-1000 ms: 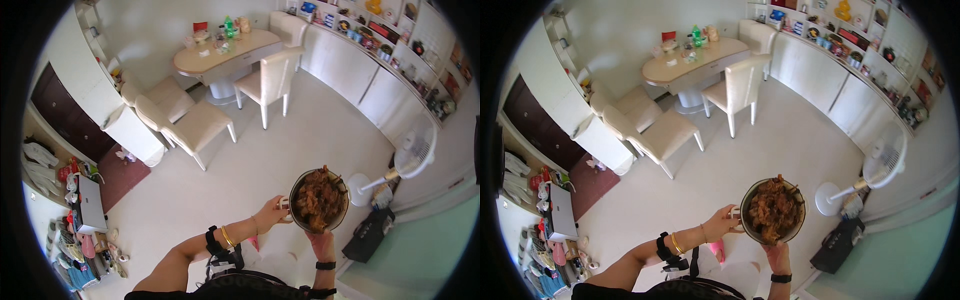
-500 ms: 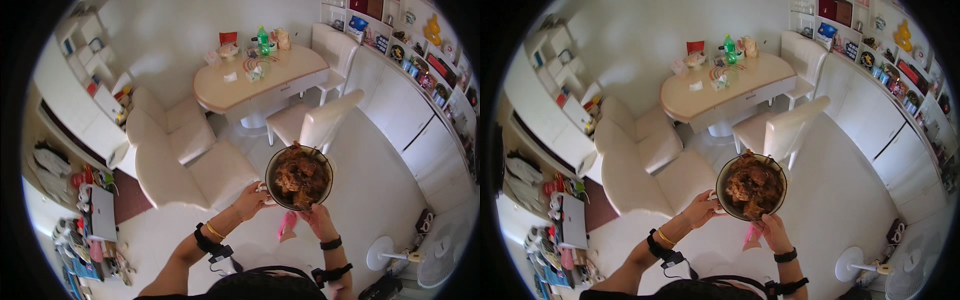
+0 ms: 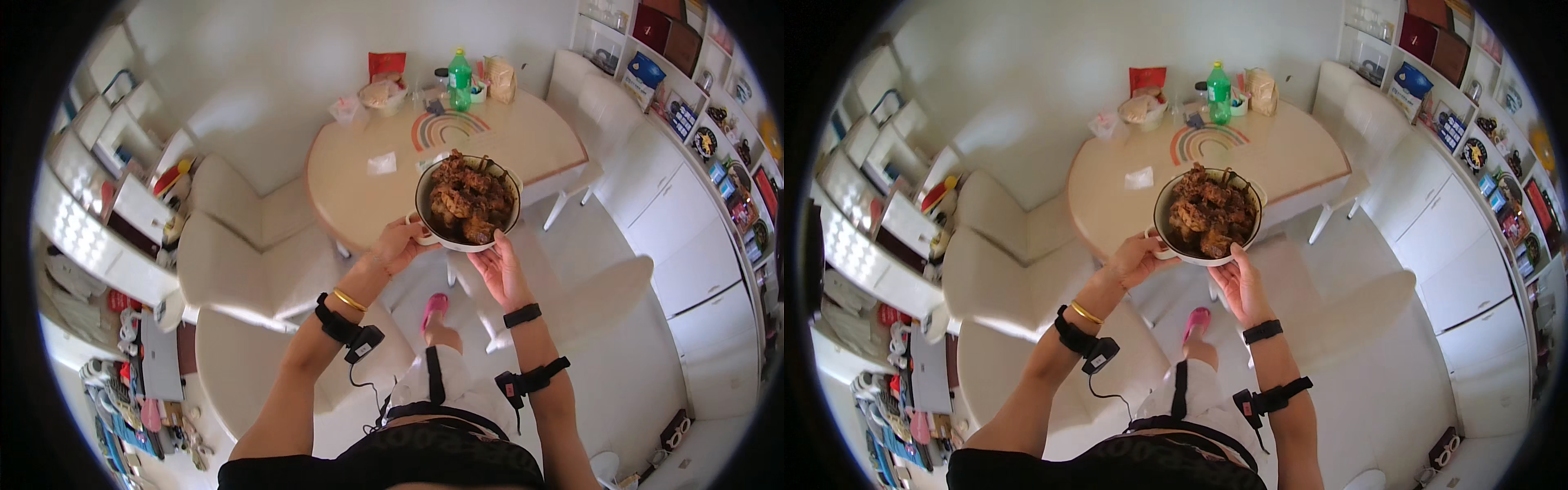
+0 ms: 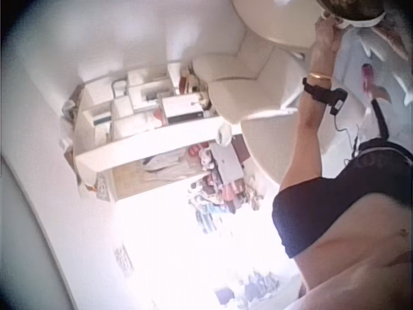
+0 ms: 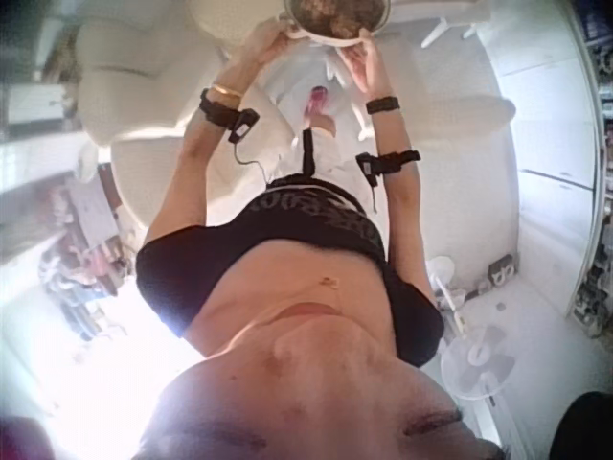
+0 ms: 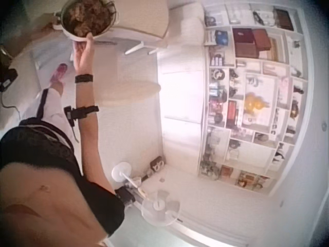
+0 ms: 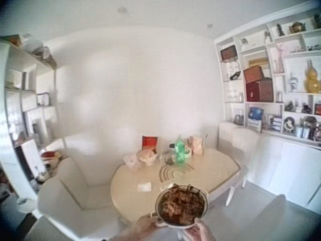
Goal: Cooking meat in a frying pan and transferring it to a bowl.
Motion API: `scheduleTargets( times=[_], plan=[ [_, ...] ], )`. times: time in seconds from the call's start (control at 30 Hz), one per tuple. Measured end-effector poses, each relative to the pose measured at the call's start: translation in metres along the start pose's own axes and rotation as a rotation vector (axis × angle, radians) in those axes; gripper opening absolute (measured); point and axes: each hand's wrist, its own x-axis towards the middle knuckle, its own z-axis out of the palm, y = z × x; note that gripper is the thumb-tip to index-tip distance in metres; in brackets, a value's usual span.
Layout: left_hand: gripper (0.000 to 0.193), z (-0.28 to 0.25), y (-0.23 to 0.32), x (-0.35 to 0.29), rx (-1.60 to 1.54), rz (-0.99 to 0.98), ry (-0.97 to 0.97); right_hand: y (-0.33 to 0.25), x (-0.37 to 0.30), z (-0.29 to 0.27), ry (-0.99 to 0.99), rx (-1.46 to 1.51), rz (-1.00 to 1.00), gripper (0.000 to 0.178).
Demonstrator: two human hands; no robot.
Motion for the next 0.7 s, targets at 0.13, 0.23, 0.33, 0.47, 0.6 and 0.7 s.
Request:
scheduleTargets(
  times=[0.13,0.23,0.33,0.47,0.6,0.7],
  plan=[
    [0.035,-0.029,-0.013,0.075,-0.109,-0.024,0.019,-0.005,0.066,-0.019,0.111,-0.007,-0.051,0.041],
    [0.043,-0.049,-0.035,0.108,-0.174,-0.123,-0.017,0.002,0.082,-0.040,0.177,-0.025,-0.055,0.037],
    [0.045,-0.066,-0.047,0.136,-0.244,-0.142,0.032,0.015,0.095,-0.064,0.257,-0.051,-0.113,0.041],
    [0.046,-0.107,-0.036,0.189,-0.239,-0.190,0.184,0.006,0.099,-0.077,0.306,-0.098,-0.078,0.049],
    [0.046,-0.132,-0.058,0.211,-0.239,-0.211,0.293,0.006,0.024,-0.078,0.471,-0.141,0.048,0.043],
    [0.043,-0.162,-0.072,0.214,-0.225,-0.250,0.303,0.020,-0.027,-0.092,0.545,-0.210,0.138,0.037]
  ],
)
